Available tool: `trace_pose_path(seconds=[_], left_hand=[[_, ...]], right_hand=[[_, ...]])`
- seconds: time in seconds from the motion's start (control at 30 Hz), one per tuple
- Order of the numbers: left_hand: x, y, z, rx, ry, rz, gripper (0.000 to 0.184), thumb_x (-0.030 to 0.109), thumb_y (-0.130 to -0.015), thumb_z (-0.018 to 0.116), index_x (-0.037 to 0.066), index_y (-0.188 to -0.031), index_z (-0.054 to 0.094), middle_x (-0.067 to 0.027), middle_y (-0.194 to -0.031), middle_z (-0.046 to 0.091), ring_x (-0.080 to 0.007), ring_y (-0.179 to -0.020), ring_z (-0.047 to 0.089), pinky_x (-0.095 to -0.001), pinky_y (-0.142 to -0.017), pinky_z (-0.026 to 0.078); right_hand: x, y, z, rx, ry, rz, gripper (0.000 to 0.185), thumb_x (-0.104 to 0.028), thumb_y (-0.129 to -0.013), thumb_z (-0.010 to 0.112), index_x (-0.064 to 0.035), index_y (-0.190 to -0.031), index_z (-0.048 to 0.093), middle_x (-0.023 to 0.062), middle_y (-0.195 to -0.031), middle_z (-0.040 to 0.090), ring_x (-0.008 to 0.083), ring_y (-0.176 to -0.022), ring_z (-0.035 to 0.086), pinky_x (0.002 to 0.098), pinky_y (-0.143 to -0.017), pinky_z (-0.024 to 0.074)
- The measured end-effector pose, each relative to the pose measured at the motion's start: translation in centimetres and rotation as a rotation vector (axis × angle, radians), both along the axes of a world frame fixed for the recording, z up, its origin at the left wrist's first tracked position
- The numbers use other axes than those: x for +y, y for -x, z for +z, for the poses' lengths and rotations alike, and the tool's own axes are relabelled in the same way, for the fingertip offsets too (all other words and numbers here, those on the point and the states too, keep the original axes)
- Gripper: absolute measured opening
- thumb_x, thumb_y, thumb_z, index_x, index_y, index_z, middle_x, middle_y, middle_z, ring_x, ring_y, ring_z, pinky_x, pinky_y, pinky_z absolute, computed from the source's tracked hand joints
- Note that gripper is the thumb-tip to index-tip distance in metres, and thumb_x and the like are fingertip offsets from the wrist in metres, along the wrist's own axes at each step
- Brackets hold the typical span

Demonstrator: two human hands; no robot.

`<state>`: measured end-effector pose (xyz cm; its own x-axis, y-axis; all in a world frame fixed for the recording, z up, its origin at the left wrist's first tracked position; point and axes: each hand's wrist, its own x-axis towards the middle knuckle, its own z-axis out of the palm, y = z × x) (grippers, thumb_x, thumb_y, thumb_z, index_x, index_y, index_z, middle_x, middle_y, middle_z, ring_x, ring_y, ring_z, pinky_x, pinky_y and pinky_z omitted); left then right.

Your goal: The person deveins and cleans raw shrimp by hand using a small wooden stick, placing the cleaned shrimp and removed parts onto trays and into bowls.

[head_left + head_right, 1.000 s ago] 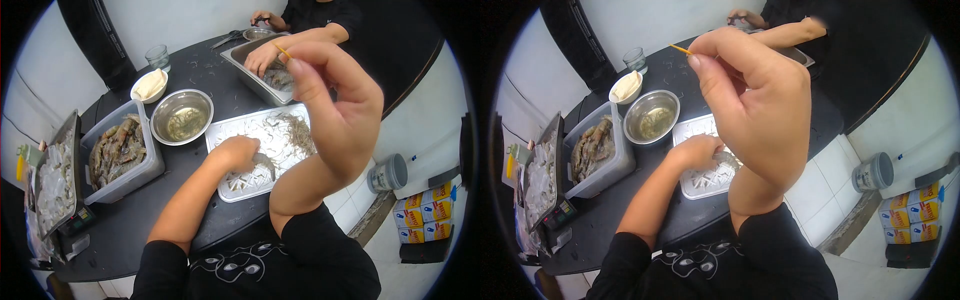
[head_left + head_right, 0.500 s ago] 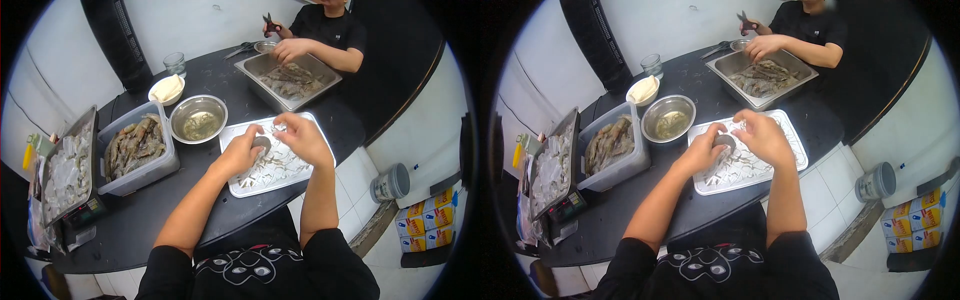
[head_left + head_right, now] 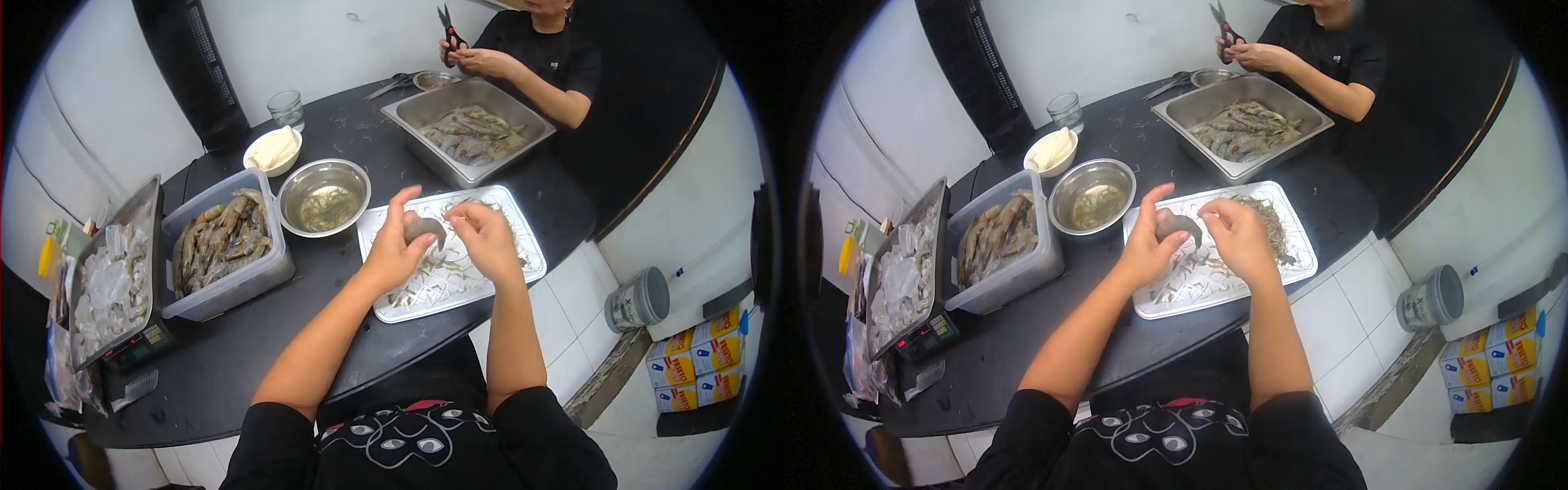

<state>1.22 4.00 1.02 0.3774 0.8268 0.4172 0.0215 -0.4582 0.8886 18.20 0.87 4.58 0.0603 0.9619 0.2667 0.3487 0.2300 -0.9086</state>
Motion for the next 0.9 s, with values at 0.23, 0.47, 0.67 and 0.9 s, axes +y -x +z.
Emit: trace_pose_path(seconds=[0.23, 0.47, 0.67, 0.9], left_hand=[[-0.4, -1.1, -1.0, -0.607, 0.499, -0.262, 0.031, 0.029, -0.1, 0.054, 0.005, -0.121, 0.052, -0.0007, -0.078, 0.056, -0.0084, -0.066, 0.05, -0.0254, -0.061, 0.044], [-1.9, -2.5, -0.4, -0.674, 0.684, -0.208, 0.073, 0.062, -0.099, 0.014, 0.004, -0.11, 0.057, -0.0026, -0.075, 0.056, -0.0119, -0.063, 0.051, -0.0259, -0.057, 0.043], [-1.7, -1.7, -0.6, -0.526, 0.726, -0.343, 0.084, 0.071, -0.093, 0.006, 0.005, -0.097, 0.058, -0.0063, -0.069, 0.056, -0.0161, -0.057, 0.052, -0.0279, -0.05, 0.041], [-2.1, -1.8, 0.1, -0.471, 0.658, -0.288, 0.084, 0.07, -0.094, 0.005, 0.005, -0.094, 0.058, -0.0043, -0.068, 0.054, -0.014, -0.053, 0.047, -0.0259, -0.049, 0.038]], right_hand=[[-1.4, 0.6, -1.3, 0.19, 0.023, 0.083, 0.012, -0.011, -0.089, 0.065, -0.001, -0.095, 0.069, -0.0062, -0.063, 0.051, 0.002, -0.057, 0.04, 0.0214, -0.05, 0.031], [-2.3, 2.0, 0.2, 0.164, 0.018, 0.046, 0.013, -0.006, -0.087, 0.064, -0.0005, -0.097, 0.071, 0.0021, -0.069, 0.065, 0.0048, -0.058, 0.057, 0.0226, -0.053, 0.0441], [-2.4, 1.3, 1.3, -0.107, -0.203, 0.102, 0.016, -0.004, -0.084, 0.065, -0.003, -0.099, 0.071, 0.0098, -0.076, 0.07, 0.0177, -0.062, 0.067, 0.0306, -0.059, 0.0509], [-2.6, 1.1, 1.4, -0.373, -0.352, 0.03, 0.018, -0.008, -0.082, 0.066, -0.0074, -0.1, 0.069, 0.0131, -0.081, 0.068, 0.0313, -0.076, 0.065, 0.039, -0.067, 0.0498]])
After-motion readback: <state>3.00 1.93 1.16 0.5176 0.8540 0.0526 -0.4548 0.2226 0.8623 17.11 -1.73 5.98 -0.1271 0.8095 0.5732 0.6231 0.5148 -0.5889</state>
